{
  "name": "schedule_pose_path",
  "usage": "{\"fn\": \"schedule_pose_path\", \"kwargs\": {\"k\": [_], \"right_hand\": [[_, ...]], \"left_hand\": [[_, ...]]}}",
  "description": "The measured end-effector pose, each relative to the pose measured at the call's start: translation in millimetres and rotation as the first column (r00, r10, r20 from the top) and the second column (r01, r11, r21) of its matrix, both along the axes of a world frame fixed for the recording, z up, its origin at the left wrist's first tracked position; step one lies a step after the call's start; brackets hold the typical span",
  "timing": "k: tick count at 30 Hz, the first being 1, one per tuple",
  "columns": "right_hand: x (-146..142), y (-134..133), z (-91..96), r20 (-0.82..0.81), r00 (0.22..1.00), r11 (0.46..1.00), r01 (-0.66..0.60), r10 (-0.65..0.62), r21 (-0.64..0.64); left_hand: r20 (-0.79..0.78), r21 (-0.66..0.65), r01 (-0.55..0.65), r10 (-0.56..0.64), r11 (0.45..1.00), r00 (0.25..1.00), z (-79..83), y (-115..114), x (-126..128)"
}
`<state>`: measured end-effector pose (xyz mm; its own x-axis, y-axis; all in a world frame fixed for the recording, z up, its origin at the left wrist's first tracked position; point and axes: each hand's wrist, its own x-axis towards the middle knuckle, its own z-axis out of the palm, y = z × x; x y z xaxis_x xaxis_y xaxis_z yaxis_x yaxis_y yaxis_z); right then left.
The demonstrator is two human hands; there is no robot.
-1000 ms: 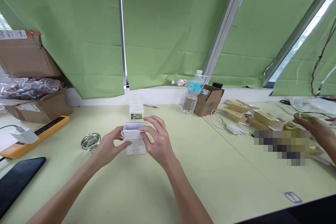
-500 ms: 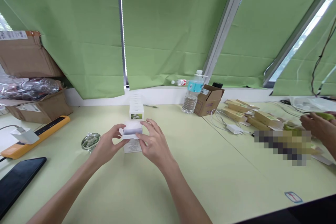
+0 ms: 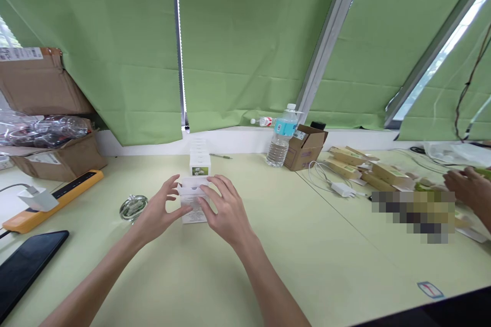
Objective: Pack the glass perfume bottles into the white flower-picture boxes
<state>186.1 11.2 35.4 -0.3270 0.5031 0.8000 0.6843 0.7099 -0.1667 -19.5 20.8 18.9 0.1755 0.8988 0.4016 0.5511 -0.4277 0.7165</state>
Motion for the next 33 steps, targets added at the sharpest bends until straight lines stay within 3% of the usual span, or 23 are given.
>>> {"fn": "schedule_pose_path", "kwargs": {"k": [7,19,24,28,30,33], "right_hand": [[2,2,-1.8,-0.06,0.998,1.0,0.004,-0.004,-0.001],[2,3,-3.2,-0.111,0.994,0.997,0.007,-0.015,-0.071],[3,4,-5.5,-0.093,0.996,0.995,0.009,-0.018,-0.095],[3,5,-6.3,-0.078,0.997,0.993,0.012,-0.021,-0.115],[2,4,-6.3,-0.076,0.997,0.992,0.003,-0.013,-0.129],[0,2,-6.8,-0.074,0.997,0.987,-0.017,0.005,-0.161]], "left_hand": [[0.087,-0.026,-0.034,0.036,0.999,0.996,9.1,1,-10],[0.127,0.01,-0.229,0.226,0.973,0.966,20.9,3,-24],[0.217,0.046,-0.307,0.29,0.951,0.932,28.9,5,-43],[0.324,0.069,-0.353,0.313,0.933,0.893,26.5,7,-69],[0.285,0.055,-0.408,0.377,0.911,0.881,23.0,7,-84],[0.096,0.007,-0.489,0.486,0.872,0.869,18.7,7,-105]]}}
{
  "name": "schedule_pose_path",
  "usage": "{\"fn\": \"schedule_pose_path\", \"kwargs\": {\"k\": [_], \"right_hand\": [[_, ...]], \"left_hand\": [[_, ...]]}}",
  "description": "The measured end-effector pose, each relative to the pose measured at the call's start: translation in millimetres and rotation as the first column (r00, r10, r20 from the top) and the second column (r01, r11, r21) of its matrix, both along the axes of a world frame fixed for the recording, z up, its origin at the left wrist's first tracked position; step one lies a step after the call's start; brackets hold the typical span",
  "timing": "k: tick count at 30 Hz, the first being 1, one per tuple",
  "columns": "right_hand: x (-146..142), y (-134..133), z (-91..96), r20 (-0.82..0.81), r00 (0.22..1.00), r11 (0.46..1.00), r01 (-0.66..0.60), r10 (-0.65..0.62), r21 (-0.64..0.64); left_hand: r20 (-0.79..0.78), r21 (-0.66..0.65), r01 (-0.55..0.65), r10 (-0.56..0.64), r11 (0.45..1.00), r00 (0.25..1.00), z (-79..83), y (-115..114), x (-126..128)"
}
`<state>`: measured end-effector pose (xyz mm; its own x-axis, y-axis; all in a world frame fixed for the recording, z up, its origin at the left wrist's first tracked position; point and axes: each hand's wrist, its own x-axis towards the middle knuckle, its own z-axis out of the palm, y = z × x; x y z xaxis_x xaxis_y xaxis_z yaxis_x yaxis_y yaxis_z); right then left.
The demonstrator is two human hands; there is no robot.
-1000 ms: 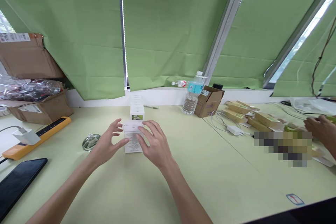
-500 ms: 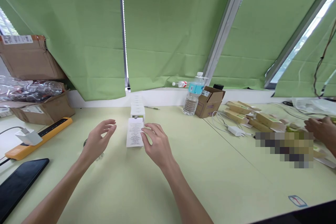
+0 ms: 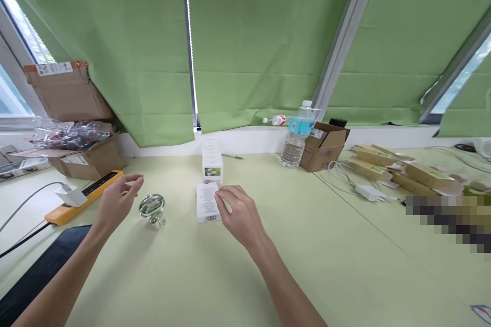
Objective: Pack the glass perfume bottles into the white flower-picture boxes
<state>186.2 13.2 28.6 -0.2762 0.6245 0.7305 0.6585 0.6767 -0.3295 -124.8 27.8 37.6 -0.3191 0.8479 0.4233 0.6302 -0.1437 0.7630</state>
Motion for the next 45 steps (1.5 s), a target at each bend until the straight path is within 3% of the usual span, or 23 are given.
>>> {"fn": "schedule_pose_path", "kwargs": {"k": [2,4,7,10,19,31,45], "right_hand": [[-2,-1,-1.2,0.005,1.0,1.0,-0.012,0.012,-0.029],[-4,-2,-3.1,0.017,1.0,0.998,-0.023,0.024,-0.06],[-7,-3,-6.4,0.041,0.998,0.995,-0.041,0.045,-0.088],[-11,-4,-9.7,0.066,0.996,0.993,-0.057,0.064,-0.101],[-21,-11,-12.8,0.145,0.982,0.98,-0.093,0.119,-0.174],[-34,-18,-18.9,0.283,0.944,0.972,-0.115,0.171,-0.205],[-87,-26,-42.7,0.383,0.871,0.92,-0.169,0.307,-0.353]], "left_hand": [[-0.087,-0.094,-0.012,0.004,0.996,0.996,-2.3,-1,-13],[-0.121,-0.198,0.047,-0.072,0.979,0.99,-5.4,-3,-24],[-0.084,-0.384,0.229,-0.281,0.894,0.956,-12.7,-6,-35],[-0.066,-0.475,0.334,-0.411,0.814,0.909,-20.5,-6,-37],[-0.045,-0.467,0.401,-0.474,0.788,0.88,-20.5,-8,-22],[0.045,-0.498,0.553,-0.616,0.668,0.786,-17.9,-15,5],[-0.07,-0.45,0.49,-0.576,0.747,0.814,-14.4,-18,14]]}}
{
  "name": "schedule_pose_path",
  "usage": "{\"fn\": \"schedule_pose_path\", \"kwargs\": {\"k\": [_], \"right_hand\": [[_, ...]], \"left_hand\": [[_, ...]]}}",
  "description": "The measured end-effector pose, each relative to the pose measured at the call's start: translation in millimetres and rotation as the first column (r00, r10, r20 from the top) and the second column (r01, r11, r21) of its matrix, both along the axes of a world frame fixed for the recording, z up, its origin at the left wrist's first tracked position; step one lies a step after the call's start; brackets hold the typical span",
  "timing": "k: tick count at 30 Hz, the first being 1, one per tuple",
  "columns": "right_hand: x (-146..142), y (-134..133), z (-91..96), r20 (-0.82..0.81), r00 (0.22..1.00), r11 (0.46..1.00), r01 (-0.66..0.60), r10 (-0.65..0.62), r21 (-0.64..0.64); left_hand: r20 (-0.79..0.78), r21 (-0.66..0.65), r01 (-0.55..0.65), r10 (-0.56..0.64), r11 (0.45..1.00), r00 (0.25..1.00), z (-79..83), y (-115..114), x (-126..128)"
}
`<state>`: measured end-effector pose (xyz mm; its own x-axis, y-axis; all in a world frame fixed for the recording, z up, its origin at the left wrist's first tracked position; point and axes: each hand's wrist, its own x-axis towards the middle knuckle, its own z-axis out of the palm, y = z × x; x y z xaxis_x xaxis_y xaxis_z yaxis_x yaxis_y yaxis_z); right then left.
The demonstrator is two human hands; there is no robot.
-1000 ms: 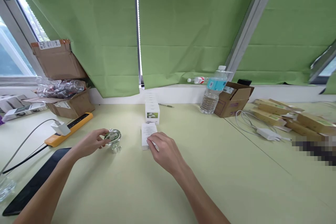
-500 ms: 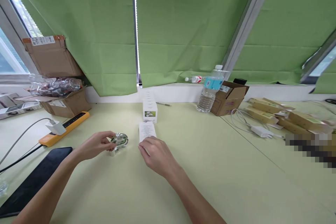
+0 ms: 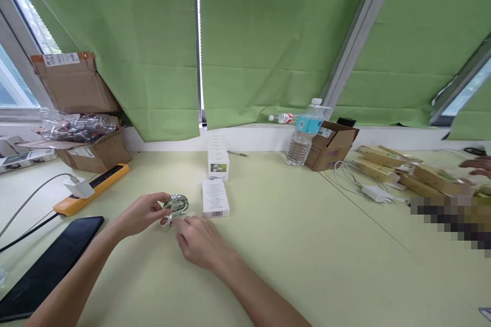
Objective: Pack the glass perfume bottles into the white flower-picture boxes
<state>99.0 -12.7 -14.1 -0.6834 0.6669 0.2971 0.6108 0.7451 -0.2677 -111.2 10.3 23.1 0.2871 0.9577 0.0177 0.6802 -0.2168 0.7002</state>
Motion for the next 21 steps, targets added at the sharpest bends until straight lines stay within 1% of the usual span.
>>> {"fn": "schedule_pose_path", "kwargs": {"k": [4,8,15,18,21], "right_hand": [[-9,1,-6.6,0.052,0.999,0.999,0.01,-0.013,0.054],[-9,3,-10.2,0.068,0.998,0.996,0.009,-0.015,0.087],[-8,6,-11.3,0.004,1.0,0.998,0.015,-0.016,0.063],[-9,7,-12.8,0.012,1.0,0.997,0.015,-0.016,0.071],[-9,9,-13.7,0.004,0.999,0.998,0.034,-0.034,0.05]], "left_hand": [[0.022,-0.001,0.002,-0.002,1.0,1.0,-0.5,0,0],[0.043,-0.032,0.016,-0.015,0.999,0.999,-1.6,1,0],[0.067,-0.033,0.037,-0.035,0.999,0.997,-2.7,0,1],[0.06,-0.041,0.043,-0.041,0.998,0.997,-1.9,-1,2],[0.057,-0.035,0.048,-0.046,0.998,0.997,0.2,-2,4]]}}
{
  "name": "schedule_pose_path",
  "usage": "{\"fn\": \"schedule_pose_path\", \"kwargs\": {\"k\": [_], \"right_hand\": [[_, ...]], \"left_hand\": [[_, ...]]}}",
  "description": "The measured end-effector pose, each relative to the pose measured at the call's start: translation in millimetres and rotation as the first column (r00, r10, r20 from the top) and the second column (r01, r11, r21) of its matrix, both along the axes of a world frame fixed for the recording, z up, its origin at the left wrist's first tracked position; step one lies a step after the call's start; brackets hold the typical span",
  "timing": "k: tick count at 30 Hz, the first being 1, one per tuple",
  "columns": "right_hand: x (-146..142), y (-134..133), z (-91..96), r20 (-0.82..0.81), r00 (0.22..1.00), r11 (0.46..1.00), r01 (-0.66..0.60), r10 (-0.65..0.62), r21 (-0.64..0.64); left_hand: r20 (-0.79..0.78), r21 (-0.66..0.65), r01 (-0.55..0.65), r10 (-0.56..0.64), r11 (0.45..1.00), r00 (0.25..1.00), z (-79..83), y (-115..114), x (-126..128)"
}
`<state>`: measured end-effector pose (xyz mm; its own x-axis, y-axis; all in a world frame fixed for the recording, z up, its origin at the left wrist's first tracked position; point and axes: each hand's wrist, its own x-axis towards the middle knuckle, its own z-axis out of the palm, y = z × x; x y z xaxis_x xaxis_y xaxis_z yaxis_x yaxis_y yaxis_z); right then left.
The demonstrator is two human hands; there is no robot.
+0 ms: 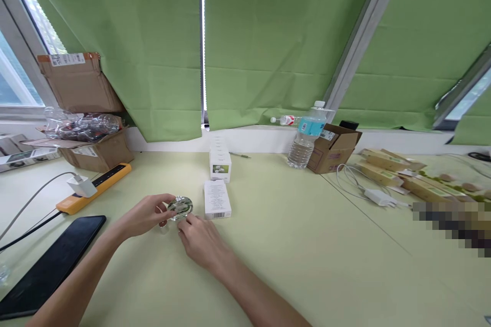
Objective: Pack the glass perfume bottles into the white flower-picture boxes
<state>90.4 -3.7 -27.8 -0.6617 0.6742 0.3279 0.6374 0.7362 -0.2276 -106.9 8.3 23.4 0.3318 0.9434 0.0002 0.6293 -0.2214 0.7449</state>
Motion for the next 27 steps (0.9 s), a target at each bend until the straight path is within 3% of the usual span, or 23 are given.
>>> {"fn": "schedule_pose_path", "kwargs": {"k": [4,7,14,20,27], "right_hand": [[6,2,4.3,-0.067,0.998,0.999,-0.001,-0.001,-0.035],[14,2,12.3,-0.211,0.977,0.999,0.01,-0.02,-0.05],[26,5,27.8,-0.604,0.795,0.998,0.033,-0.058,-0.052],[26,7,27.4,-0.659,0.747,0.997,0.059,-0.081,-0.056],[25,2,32.0,-0.628,0.776,0.998,0.051,-0.057,-0.028]], "left_hand": [[0.007,0.057,0.021,-0.021,0.998,1.0,5.1,-2,4],[-0.008,0.122,0.04,-0.039,0.992,0.999,8.2,-4,7],[-0.042,0.124,0.074,-0.069,0.989,0.997,11.6,-9,14],[-0.025,0.089,0.092,-0.09,0.992,0.996,11.5,-13,20],[-0.035,0.107,0.116,-0.113,0.988,0.993,9.5,-17,31]]}}
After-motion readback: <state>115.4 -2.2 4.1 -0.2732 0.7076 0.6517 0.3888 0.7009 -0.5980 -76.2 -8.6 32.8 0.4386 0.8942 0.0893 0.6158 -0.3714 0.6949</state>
